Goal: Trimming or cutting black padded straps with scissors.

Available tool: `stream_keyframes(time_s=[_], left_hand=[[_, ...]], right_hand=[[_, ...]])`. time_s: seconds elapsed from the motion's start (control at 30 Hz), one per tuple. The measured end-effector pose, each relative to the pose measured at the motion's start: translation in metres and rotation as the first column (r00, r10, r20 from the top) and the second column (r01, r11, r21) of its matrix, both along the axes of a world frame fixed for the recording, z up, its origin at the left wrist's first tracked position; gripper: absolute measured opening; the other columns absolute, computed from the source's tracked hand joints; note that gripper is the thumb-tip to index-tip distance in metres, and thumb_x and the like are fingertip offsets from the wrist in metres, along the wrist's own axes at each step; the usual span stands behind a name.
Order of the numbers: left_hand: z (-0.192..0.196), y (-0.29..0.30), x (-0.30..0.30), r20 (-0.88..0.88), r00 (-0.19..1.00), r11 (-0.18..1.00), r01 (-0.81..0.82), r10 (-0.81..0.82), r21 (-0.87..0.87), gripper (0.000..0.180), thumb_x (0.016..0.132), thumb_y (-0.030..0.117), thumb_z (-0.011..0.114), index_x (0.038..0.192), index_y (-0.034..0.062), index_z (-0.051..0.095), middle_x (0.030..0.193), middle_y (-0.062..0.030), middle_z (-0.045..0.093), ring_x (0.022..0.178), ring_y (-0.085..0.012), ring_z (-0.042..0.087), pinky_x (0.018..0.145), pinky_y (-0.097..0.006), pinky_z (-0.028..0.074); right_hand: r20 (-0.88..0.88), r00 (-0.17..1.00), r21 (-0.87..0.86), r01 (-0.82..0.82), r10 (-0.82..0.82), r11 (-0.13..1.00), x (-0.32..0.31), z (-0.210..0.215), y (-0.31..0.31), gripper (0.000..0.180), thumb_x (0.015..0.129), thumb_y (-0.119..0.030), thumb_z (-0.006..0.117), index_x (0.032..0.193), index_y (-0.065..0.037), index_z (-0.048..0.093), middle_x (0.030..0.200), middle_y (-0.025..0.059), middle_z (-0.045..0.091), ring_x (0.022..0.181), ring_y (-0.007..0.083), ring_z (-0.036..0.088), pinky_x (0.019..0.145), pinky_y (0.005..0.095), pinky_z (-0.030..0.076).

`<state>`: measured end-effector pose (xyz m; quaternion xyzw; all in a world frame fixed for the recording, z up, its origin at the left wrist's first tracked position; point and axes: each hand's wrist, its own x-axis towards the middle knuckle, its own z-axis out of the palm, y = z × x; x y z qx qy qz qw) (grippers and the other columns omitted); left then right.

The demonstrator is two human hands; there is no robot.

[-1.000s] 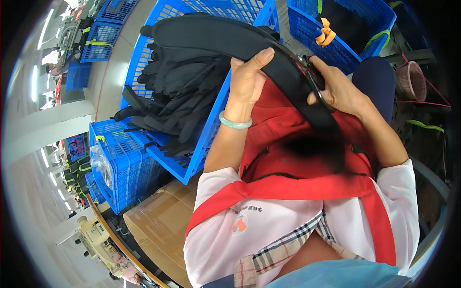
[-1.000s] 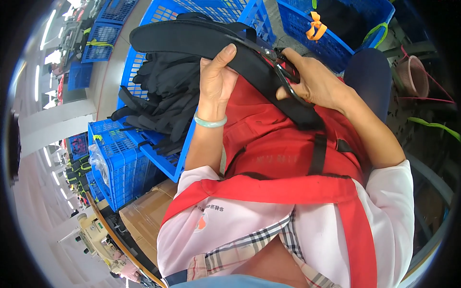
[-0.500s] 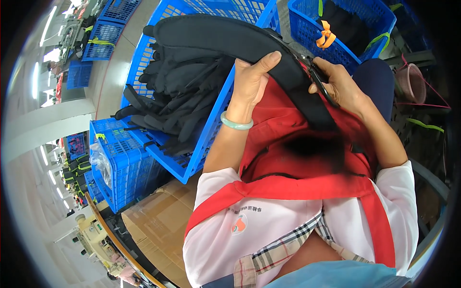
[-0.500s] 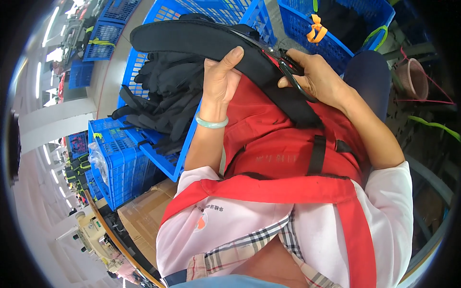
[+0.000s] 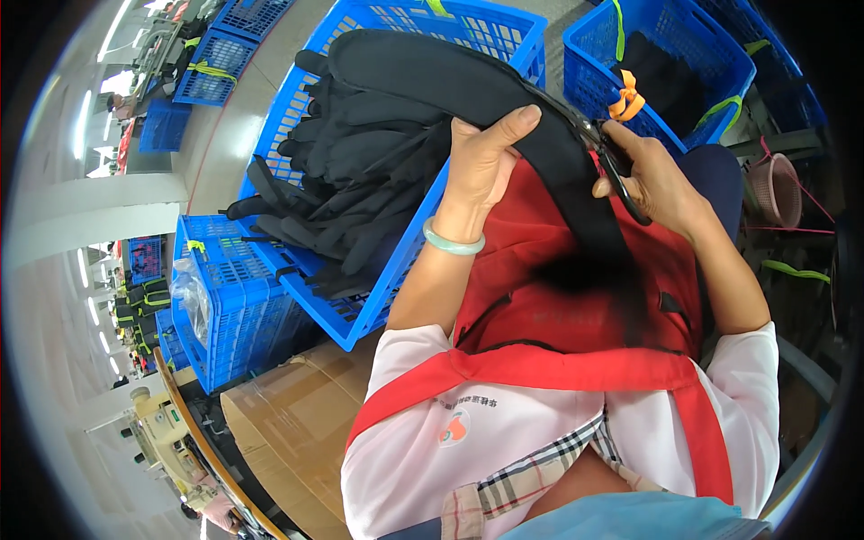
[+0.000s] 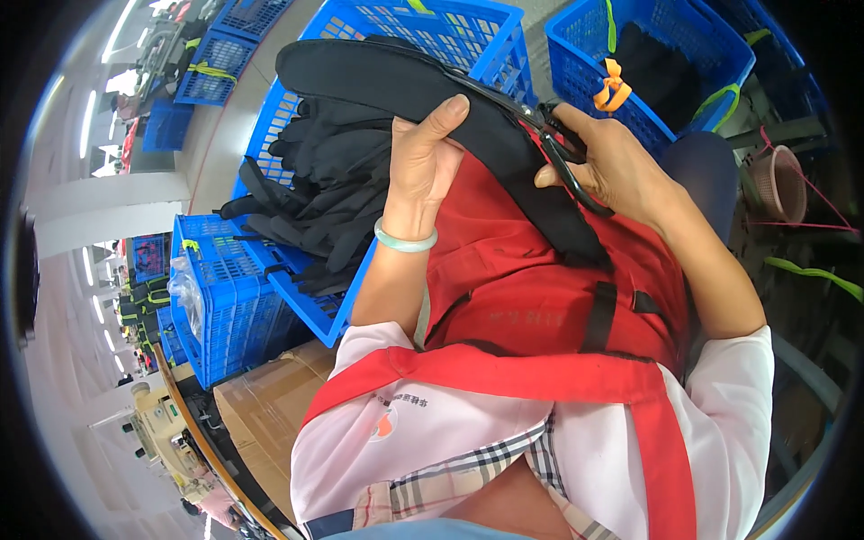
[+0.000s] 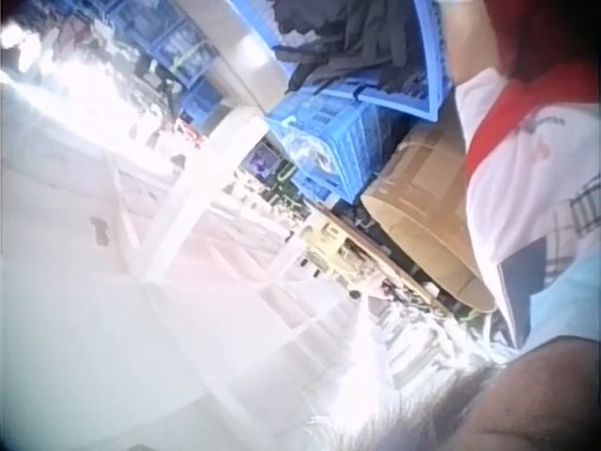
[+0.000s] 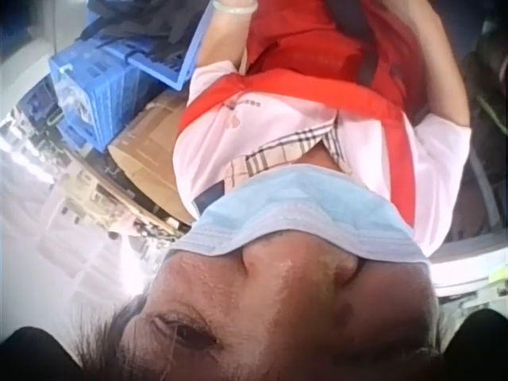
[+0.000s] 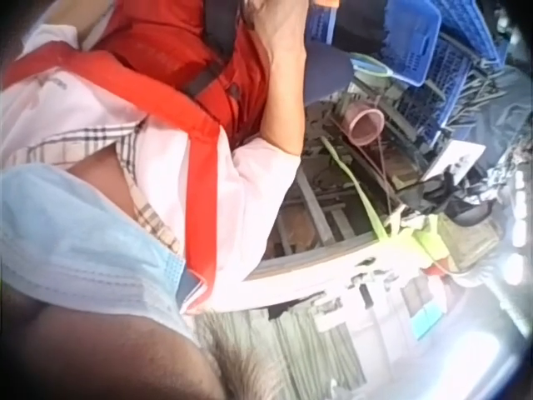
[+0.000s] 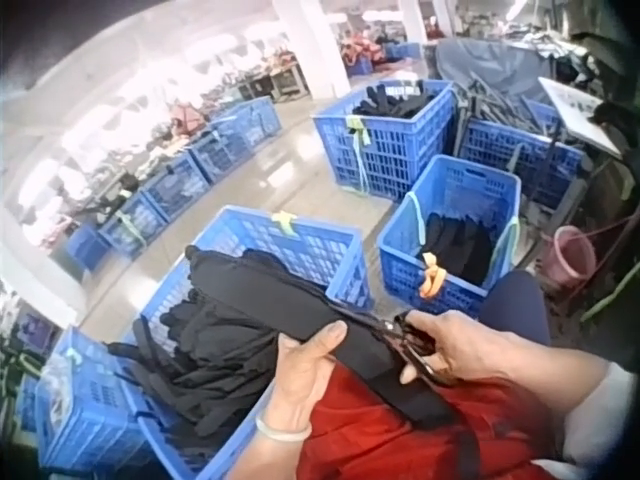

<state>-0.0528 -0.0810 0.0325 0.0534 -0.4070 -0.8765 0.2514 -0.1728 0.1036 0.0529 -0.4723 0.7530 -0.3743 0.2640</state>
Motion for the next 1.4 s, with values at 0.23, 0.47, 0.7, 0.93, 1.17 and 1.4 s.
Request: stream_keyframes(time_s=[0.23, 0.47, 0.7, 0.93, 1.17, 1.4], left_hand=[[0.004, 0.003, 0.002, 0.003, 1.000, 1.000, -0.013, 0.013, -0.009, 0.020, 0.080, -0.006, 0.070, 0.098, 0.0019, 0.067, 0.093, -0.0055, 0.069, 0.083, -0.0144, 0.066, 0.078, -0.028, 0.054], [0.004, 0.005, 0.001, -0.030, 1.000, 1.000, -0.007, 0.006, -0.017, 0.019, 0.080, -0.006, 0.069, 0.098, 0.0017, 0.067, 0.092, -0.0061, 0.069, 0.083, -0.0148, 0.066, 0.078, -0.028, 0.054], [0.006, 0.005, 0.002, 0.004, 1.000, 1.000, -0.007, 0.007, -0.011, 0.021, 0.080, -0.006, 0.069, 0.099, 0.0019, 0.067, 0.092, -0.0062, 0.069, 0.083, -0.0153, 0.066, 0.077, -0.029, 0.054], [0.003, 0.005, 0.005, 0.008, 1.000, 1.000, 0.018, -0.018, -0.020, 0.020, 0.079, -0.006, 0.069, 0.098, 0.0017, 0.067, 0.091, -0.0063, 0.069, 0.082, -0.0155, 0.066, 0.077, -0.029, 0.054], [0.002, 0.005, 0.005, -0.025, 1.000, 1.000, 0.011, -0.012, -0.020, 0.022, 0.079, -0.007, 0.068, 0.098, 0.0012, 0.067, 0.091, -0.0077, 0.070, 0.081, -0.0160, 0.067, 0.077, -0.029, 0.055], [0.001, 0.007, 0.005, -0.002, 1.000, 1.000, 0.011, -0.011, -0.016, 0.022, 0.079, -0.008, 0.068, 0.098, 0.0010, 0.067, 0.092, -0.0073, 0.070, 0.082, -0.0161, 0.067, 0.078, -0.029, 0.055]], right_hand=[[-0.091, 0.996, -0.042, 0.000, -0.004, 0.999, -0.001, 0.001, 0.001, 0.062, 0.071, -0.044, 0.080, 0.099, -0.002, 0.045, 0.068, 0.0130, 0.046, 0.065, 0.0312, 0.046, 0.061, 0.0378, 0.040], [-0.157, 0.988, -0.080, -0.017, 0.004, 0.997, 0.001, -0.001, 0.008, 0.063, 0.071, -0.046, 0.079, 0.100, -0.001, 0.044, 0.067, 0.0136, 0.045, 0.063, 0.0324, 0.048, 0.060, 0.0385, 0.040], [0.017, 1.000, 0.047, 0.011, -0.011, 0.999, 0.000, 0.010, 0.007, 0.057, 0.074, -0.044, 0.077, 0.094, 0.001, 0.047, 0.064, 0.0136, 0.042, 0.060, 0.0254, 0.041, 0.057, 0.0349, 0.039], [-0.009, 1.000, 0.034, -0.009, 0.009, 0.999, 0.000, 0.011, 0.006, 0.058, 0.073, -0.041, 0.079, 0.098, 0.001, 0.047, 0.066, 0.0143, 0.045, 0.063, 0.0312, 0.044, 0.061, 0.0368, 0.040], [-0.052, 0.993, 0.073, -0.107, 0.110, 0.992, 0.001, 0.020, 0.002, 0.059, 0.074, -0.042, 0.078, 0.099, 0.001, 0.046, 0.068, 0.0133, 0.044, 0.064, 0.0298, 0.042, 0.061, 0.0375, 0.039], [-0.030, 0.997, -0.055, -0.074, 0.072, 0.996, 0.001, 0.012, 0.000, 0.053, 0.077, -0.039, 0.077, 0.095, 0.001, 0.047, 0.067, 0.0089, 0.041, 0.063, 0.0209, 0.036, 0.058, 0.0340, 0.037]])
